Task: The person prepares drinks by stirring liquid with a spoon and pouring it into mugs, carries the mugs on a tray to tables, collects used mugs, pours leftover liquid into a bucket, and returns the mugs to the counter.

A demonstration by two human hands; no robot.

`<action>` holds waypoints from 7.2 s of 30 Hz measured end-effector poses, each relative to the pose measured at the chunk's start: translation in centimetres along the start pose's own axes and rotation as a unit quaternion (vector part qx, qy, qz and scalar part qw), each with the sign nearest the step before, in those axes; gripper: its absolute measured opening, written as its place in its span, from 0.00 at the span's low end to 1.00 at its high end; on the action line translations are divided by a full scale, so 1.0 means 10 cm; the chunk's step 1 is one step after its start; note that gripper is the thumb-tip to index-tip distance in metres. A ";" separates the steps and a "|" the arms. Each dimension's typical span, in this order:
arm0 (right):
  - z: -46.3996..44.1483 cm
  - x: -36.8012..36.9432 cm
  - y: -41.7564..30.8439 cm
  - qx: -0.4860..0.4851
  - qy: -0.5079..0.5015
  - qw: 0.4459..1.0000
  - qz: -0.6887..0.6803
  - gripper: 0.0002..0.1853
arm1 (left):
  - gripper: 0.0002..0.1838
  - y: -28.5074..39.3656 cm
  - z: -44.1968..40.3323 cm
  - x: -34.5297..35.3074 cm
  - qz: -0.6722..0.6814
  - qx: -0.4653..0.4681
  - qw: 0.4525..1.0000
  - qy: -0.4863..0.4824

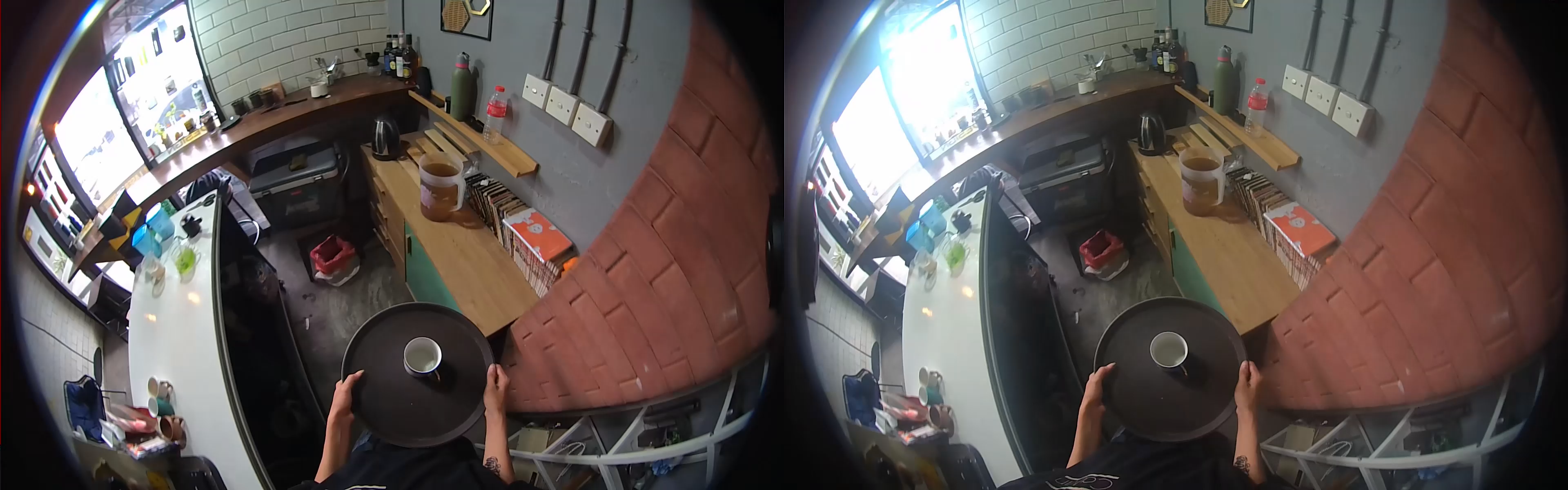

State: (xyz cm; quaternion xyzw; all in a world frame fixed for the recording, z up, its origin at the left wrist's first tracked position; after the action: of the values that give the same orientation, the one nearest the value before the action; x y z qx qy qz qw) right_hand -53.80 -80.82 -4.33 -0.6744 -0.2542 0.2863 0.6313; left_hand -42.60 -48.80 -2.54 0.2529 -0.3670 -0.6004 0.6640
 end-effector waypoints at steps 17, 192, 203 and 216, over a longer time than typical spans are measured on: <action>-1.68 0.68 0.73 0.211 0.196 0.956 -0.045 0.18 | 0.30 1.27 -2.90 1.50 -0.110 -0.100 0.967 -0.205; 2.32 8.86 -0.79 0.081 -0.830 0.552 0.019 0.09 | 0.18 0.93 1.53 -3.96 0.140 0.231 0.393 0.879; 1.86 8.36 -0.94 -0.002 -0.926 0.365 0.102 0.40 | 0.24 1.92 0.08 -4.34 0.139 0.297 0.708 0.625; 0.19 8.92 -1.00 -0.042 -0.818 0.566 0.093 0.17 | 0.53 2.46 -1.42 -4.92 -0.058 0.231 0.799 0.553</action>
State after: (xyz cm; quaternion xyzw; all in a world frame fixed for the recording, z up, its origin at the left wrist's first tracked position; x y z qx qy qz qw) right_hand 8.11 -15.87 -0.21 -0.1972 -0.6100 0.7617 0.0944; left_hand -16.78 1.76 -1.01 0.7086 -0.0498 -0.2938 0.6396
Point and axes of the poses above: each hand's wrist, its own z-axis away from the middle knuckle, its own x-axis out of the palm, y = z × x, the point moved 3 cm from there along -z, towards the middle knuckle, and after that the axes turned 7 degrees about -z, right-handed, at the moved point
